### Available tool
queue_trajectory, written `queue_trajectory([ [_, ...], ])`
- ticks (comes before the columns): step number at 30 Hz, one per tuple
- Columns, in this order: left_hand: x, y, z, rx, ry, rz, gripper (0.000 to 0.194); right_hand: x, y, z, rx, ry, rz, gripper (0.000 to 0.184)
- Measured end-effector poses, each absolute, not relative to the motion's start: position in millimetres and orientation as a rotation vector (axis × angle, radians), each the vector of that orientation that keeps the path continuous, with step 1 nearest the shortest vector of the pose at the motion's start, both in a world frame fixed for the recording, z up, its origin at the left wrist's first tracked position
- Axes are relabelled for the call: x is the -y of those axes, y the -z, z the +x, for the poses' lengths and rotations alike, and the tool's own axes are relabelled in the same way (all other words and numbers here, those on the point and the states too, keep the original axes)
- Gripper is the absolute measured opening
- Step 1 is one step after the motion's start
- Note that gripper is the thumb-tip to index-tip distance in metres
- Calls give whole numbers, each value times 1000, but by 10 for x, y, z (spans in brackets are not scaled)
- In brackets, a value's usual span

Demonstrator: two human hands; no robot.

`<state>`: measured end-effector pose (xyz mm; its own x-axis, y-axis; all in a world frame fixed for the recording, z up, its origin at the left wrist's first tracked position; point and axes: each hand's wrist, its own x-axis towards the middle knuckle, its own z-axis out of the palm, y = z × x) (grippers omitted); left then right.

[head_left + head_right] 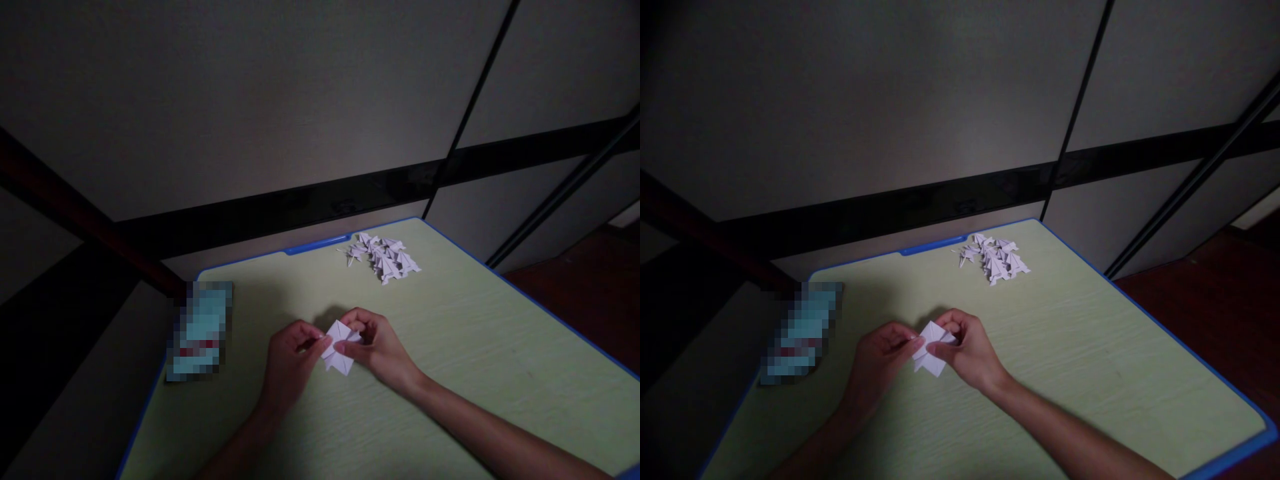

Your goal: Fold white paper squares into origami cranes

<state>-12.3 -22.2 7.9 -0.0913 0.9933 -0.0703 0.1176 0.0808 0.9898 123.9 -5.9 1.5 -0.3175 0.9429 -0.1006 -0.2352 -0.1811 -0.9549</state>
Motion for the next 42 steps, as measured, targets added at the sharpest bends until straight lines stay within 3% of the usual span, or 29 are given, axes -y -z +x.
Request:
queue_trajectory([
  [11,239,-70,-104,-1308,-1163,1222,13,77,-51,1238,1131,-1645,-943,26],
  [15,188,-82,-127,-1155,-1044,1177,33,61,-42,1253,1127,-1684,-917,29],
  [18,174,-61,-156,-1159,-854,1238,16,65,-47,1254,1155,-1710,-888,31],
  [34,165,5,-190,-1163,-874,1191,29,15,-26,1305,1162,-1815,-775,39],
  [42,85,40,-224,-1192,-933,1239,25,-66,-48,1360,1221,-1776,-873,25],
])
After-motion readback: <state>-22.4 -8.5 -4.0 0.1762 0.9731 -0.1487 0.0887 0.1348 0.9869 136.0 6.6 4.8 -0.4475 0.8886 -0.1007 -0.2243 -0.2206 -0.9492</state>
